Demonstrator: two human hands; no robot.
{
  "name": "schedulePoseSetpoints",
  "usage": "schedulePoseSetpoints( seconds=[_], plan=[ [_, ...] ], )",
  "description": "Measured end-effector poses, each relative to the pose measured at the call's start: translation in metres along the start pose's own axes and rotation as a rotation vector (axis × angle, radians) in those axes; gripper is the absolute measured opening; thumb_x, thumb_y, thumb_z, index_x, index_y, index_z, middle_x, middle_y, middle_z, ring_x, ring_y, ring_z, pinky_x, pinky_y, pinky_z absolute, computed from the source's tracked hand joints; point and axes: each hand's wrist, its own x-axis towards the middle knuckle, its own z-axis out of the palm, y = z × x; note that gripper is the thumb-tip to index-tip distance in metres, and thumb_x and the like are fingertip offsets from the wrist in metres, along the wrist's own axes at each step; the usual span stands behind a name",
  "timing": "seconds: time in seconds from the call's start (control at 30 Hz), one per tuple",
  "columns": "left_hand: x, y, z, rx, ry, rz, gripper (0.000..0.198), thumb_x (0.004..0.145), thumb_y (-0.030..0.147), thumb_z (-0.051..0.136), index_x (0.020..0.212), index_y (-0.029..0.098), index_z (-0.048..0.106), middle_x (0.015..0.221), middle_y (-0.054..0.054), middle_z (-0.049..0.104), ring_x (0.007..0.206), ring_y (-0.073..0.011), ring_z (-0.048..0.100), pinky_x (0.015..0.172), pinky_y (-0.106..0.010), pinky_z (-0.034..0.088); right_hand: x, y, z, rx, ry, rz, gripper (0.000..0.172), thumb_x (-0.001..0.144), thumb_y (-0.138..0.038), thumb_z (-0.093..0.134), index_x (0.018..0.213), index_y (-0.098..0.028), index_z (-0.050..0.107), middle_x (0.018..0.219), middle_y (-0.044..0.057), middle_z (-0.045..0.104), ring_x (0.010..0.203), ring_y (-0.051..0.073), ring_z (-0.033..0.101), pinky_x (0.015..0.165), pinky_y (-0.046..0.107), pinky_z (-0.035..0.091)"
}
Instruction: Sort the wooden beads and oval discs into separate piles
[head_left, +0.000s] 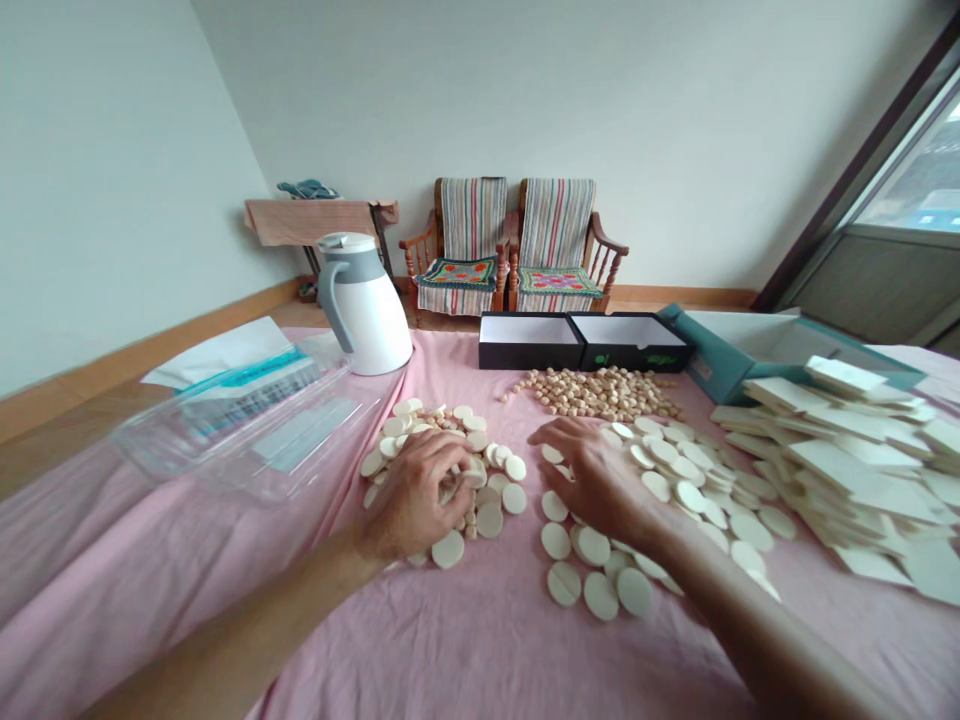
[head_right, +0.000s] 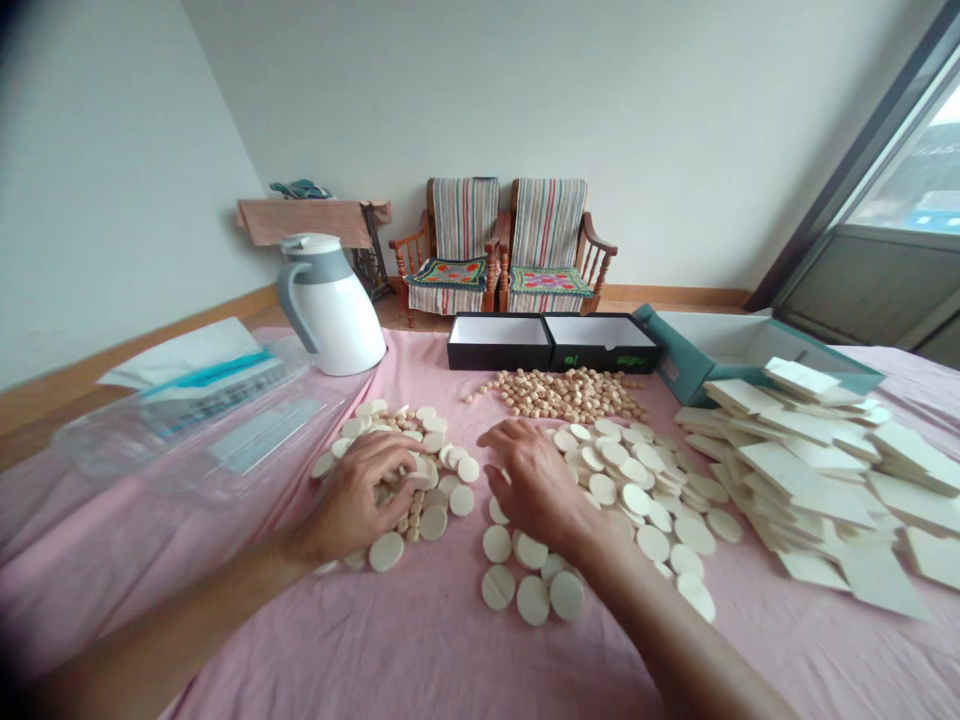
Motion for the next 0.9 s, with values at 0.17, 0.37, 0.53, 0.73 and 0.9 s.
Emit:
schedulePoseSetpoints(
  seconds=[0.17,0.37,0.53,0.73,0.9],
  plan=[
    [-0.001,-0.013,0.000,0.000,0.051,-0.030,0.010,0.073,0.011,0.056,0.079,0.019,0.054,0.096,-0.006,0.065,0.097,-0.0215,0.057,0.092,-0.039,0.041,0.005,-0.017,0.027,-0.032,-0.124,-0.022,0.023,0.080,-0.013,0.054,0.101,-0.017,0.061,0.096,0.007,0.061,0.091,0.020,0.054,0.081,0.033,0.039],
    [0.001,-0.020,-0.001,-0.001,0.049,-0.087,0.005,0.074,0.016,0.057,0.074,0.019,0.053,0.089,-0.005,0.066,0.092,-0.0213,0.059,0.090,-0.039,0.043,0.004,-0.015,0.031,-0.015,-0.132,0.027,0.023,0.081,-0.011,0.051,0.101,-0.015,0.060,0.096,0.008,0.058,0.089,0.018,0.052,0.078,0.028,0.040],
    [0.002,-0.023,0.001,0.018,0.045,-0.130,0.004,0.073,0.017,0.057,0.072,0.019,0.053,0.087,-0.005,0.066,0.089,-0.0213,0.060,0.086,-0.037,0.046,0.004,-0.015,0.033,-0.069,-0.127,0.027,0.014,0.086,-0.017,0.047,0.092,-0.015,0.060,0.094,0.009,0.058,0.090,0.019,0.050,0.081,0.029,0.038],
    [0.001,-0.025,0.004,0.009,0.058,-0.128,0.004,0.072,0.016,0.056,0.073,0.019,0.053,0.090,-0.004,0.066,0.092,-0.0204,0.060,0.090,-0.036,0.045,0.004,-0.015,0.037,-0.110,-0.145,0.065,0.018,0.091,-0.021,0.041,0.088,-0.015,0.058,0.093,0.009,0.059,0.089,0.018,0.050,0.081,0.030,0.037],
    [0.001,-0.024,0.004,0.026,0.061,-0.152,0.011,0.071,0.016,0.057,0.082,0.019,0.056,0.091,-0.004,0.066,0.092,-0.0214,0.060,0.085,-0.036,0.046,0.000,-0.019,0.032,-0.211,-0.176,0.101,0.014,0.087,-0.018,0.044,0.091,-0.016,0.058,0.096,0.009,0.059,0.093,0.021,0.050,0.078,0.032,0.036]
  ],
)
